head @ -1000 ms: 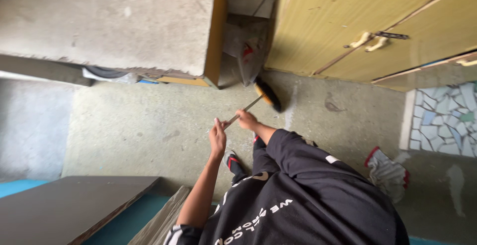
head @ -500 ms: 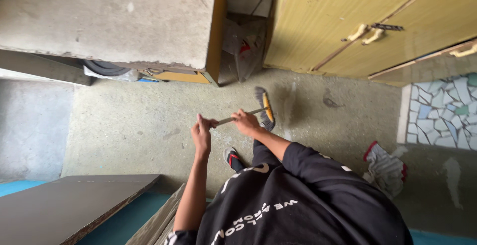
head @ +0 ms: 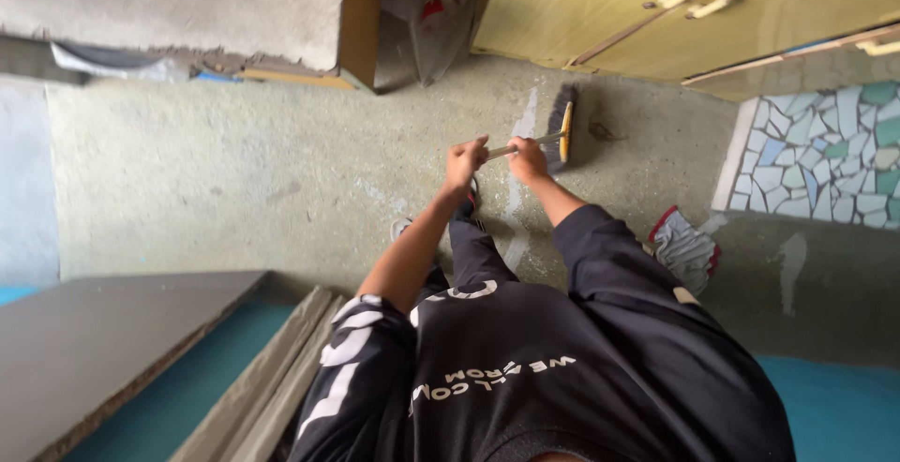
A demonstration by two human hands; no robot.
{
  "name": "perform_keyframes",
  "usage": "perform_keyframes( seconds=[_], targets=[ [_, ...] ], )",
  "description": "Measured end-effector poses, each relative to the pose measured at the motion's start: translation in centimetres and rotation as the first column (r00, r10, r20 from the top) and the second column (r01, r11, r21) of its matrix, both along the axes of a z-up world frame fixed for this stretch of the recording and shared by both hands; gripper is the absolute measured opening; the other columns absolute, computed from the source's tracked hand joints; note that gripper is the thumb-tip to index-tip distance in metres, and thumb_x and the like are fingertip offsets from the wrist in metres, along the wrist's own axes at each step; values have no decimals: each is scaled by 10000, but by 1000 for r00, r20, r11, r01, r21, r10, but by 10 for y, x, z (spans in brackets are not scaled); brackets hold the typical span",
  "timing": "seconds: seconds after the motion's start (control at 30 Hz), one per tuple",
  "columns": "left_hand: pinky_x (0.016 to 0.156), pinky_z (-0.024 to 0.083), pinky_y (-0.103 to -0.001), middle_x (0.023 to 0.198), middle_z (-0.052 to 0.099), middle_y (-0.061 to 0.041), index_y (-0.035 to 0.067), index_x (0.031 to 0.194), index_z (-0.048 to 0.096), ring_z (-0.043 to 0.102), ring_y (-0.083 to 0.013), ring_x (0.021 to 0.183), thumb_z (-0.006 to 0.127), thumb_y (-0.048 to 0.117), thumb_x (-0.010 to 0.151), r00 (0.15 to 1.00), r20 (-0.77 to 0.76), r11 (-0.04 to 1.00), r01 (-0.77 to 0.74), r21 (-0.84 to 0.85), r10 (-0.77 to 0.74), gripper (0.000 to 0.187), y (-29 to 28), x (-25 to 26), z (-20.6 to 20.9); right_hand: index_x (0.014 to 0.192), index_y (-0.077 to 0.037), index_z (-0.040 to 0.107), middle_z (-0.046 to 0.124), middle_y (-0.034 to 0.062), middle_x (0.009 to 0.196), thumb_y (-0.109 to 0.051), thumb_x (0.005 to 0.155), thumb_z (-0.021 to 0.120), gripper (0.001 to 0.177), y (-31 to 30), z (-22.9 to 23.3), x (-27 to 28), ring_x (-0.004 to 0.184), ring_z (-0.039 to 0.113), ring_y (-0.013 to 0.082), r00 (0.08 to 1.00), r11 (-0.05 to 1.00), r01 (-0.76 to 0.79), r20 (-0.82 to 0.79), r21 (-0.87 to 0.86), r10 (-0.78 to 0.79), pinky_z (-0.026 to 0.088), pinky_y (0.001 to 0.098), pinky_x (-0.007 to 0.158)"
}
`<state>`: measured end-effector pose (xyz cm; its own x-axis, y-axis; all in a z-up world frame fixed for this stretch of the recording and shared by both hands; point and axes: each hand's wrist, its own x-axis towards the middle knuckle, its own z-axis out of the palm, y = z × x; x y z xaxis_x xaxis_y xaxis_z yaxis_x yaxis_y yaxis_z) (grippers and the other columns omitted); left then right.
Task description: The person sweeps the floor with a broom, reaching into corners and under furniture.
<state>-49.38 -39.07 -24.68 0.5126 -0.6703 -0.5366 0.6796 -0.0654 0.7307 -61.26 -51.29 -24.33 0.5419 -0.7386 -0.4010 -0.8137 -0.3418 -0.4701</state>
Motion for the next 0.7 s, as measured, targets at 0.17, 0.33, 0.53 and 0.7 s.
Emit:
perform_keyframes(
  seconds=[0.17, 0.33, 0.53, 0.7],
  targets=[
    [617, 435, -281, 690, 681, -25, -12, 731, 726, 567, -108, 638, 719, 277, 917, 979, 87, 964, -196, 180, 183, 344, 38, 21, -13, 1038, -154, 715, 721, 118, 1007, -196, 911, 726, 134, 7, -7, 28, 971, 685, 331, 974, 978, -203, 107, 41, 197, 534, 456, 834],
    [614, 396, -285, 709, 626, 4, -9, 722, 700, 512, -84, 674, 696, 296, 979, 938, 301, 966, -220, 137, 171, 399, 140, 42, -12, 980, -128, 732, 735, 139, 953, -113, 805, 773, 181, 58, -16, 94, 901, 686, 378, 808, 861, -500, 310, -88, 501, 537, 469, 769],
    [620, 418, -283, 676, 658, -9, -35, 745, 720, 547, -84, 653, 631, 304, 1004, 822, 381, 831, -519, 198, 423, 436, 231, 52, 22, 977, -155, 747, 741, 152, 940, -133, 872, 761, 108, 150, -28, 151, 904, 706, 352, 753, 726, -657, 142, 203, 642, 547, 462, 774],
    [627, 380, -321, 664, 600, -55, -7, 632, 603, 486, -116, 632, 608, 180, 1039, 716, 493, 801, -596, 61, 495, 448, 290, 55, 93, 1007, -196, 752, 705, 109, 934, -183, 864, 743, 144, 232, -18, 157, 910, 698, 313, 596, 614, -787, 334, 59, 731, 552, 442, 793]
  ],
)
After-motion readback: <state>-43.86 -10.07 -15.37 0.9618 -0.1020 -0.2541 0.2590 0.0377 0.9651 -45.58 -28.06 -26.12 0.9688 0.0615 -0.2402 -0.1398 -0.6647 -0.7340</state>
